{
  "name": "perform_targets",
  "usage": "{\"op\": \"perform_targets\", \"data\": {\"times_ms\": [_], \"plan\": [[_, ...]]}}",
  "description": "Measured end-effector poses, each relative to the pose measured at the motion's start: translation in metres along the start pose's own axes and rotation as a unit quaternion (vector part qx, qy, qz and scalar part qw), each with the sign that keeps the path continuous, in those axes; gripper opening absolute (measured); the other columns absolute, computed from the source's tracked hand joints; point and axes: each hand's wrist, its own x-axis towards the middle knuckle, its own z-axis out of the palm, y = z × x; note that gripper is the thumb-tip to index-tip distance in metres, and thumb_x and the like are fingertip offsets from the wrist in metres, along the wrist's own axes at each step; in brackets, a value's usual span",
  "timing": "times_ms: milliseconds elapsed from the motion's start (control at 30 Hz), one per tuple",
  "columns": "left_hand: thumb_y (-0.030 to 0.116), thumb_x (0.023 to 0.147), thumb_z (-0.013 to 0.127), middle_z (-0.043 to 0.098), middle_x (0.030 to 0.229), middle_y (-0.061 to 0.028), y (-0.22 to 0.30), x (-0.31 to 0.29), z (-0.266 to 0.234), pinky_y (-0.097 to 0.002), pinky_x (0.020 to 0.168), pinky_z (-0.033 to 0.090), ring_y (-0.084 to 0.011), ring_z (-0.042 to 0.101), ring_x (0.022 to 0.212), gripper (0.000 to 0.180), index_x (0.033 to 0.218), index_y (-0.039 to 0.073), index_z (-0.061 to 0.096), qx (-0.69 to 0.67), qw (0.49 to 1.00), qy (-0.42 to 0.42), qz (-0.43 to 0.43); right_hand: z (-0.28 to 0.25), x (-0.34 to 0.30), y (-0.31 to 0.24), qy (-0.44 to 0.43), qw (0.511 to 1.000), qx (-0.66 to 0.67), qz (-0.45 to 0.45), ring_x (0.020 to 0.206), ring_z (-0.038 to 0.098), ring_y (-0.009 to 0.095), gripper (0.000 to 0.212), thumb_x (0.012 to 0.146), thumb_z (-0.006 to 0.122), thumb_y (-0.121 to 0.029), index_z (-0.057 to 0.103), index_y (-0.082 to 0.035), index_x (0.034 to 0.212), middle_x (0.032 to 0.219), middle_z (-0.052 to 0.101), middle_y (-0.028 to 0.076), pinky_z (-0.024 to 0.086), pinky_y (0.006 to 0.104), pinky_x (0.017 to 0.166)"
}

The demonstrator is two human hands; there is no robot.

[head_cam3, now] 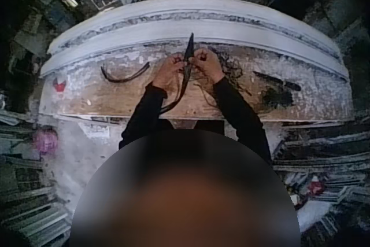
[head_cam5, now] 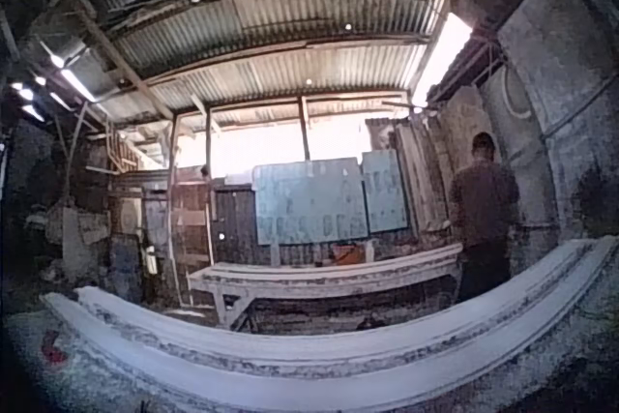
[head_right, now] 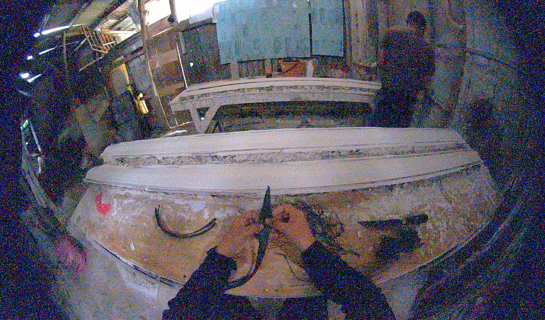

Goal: The person repeatedly picks up black cable ties from a wooden workbench and ties them into knots by hand. The person handles the ties one at a time, forming loops and tightening them, while a coworker works on a white boat hull in the background.

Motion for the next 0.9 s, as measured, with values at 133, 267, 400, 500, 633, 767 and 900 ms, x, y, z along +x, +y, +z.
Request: {"op": "perform_targets", "data": {"times_ms": [133,267,400,500,633,767,900], "plan": [[0.009,0.081,0.056,0.054,0.070,0.0002,0.001,0.000,0.002,-0.0222,0.054,0.045,-0.0084,0.053,0.063,0.008,0.077,0.008,0.049,-0.023,1.000,0.012,0.005,-0.001,0.001,0.004,0.005,1.000,0.009,-0.014,0.051,0.052,0.009,0.017,0.072,0.066,-0.003,0.049,-0.006,0.077,0.062,0.052,0.001,0.045,0.0226,0.045],[0.010,0.080,0.058,0.054,0.070,0.0003,0.005,-0.002,0.005,-0.0224,0.055,0.045,-0.0087,0.053,0.063,0.010,0.077,0.007,0.048,0.001,1.000,0.023,0.005,-0.001,0.000,0.004,0.011,1.000,0.005,-0.003,0.053,0.052,0.009,0.019,0.072,0.067,-0.006,0.050,-0.007,0.078,0.063,0.051,0.000,0.044,0.0224,0.044],[0.011,0.080,0.057,0.056,0.073,-0.0009,0.009,-0.003,0.007,-0.0233,0.058,0.045,-0.0097,0.054,0.066,0.009,0.082,0.006,0.051,0.027,0.998,0.062,-0.002,0.004,-0.002,-0.004,-0.023,0.999,-0.026,0.006,0.055,0.051,0.008,0.019,0.073,0.067,-0.009,0.050,-0.008,0.080,0.065,0.051,-0.001,0.043,0.0212,0.046],[0.012,0.082,0.056,0.059,0.078,-0.0026,0.008,-0.002,0.007,-0.0235,0.060,0.045,-0.0105,0.055,0.069,0.011,0.089,0.004,0.054,0.000,0.997,0.080,-0.006,0.007,-0.007,-0.014,-0.056,0.997,-0.009,0.050,0.056,0.051,0.007,0.018,0.073,0.066,-0.010,0.050,-0.008,0.081,0.065,0.051,-0.003,0.043,0.0200,0.048],[0.013,0.083,0.054,0.060,0.084,-0.0038,0.006,-0.002,0.004,-0.0230,0.061,0.046,-0.0106,0.056,0.073,0.013,0.093,0.004,0.055,-0.019,0.997,0.072,-0.004,0.005,-0.010,-0.022,-0.059,0.994,0.045,0.082,0.058,0.051,0.006,0.016,0.074,0.066,-0.010,0.052,-0.008,0.080,0.066,0.052,-0.003,0.042,0.0202,0.050],[0.011,0.082,0.055,0.060,0.084,-0.0035,0.007,-0.001,0.003,-0.0234,0.062,0.047,-0.0109,0.056,0.074,0.014,0.093,0.003,0.055,-0.018,0.997,0.068,-0.011,0.005,-0.006,-0.015,-0.029,0.991,0.051,0.121,0.060,0.051,0.007,0.012,0.074,0.065,-0.009,0.054,-0.005,0.079,0.068,0.055,-0.002,0.043,0.0215,0.054],[0.007,0.079,0.057,0.058,0.083,-0.0033,0.014,-0.003,0.006,-0.0241,0.062,0.048,-0.0112,0.056,0.073,0.016,0.095,0.003,0.054,0.048,0.997,0.059,0.008,0.002,-0.004,-0.004,-0.016,0.999,-0.004,0.049,0.063,0.052,0.009,0.010,0.076,0.063,-0.011,0.056,-0.005,0.078,0.070,0.057,0.000,0.044,0.0237,0.057]]}}
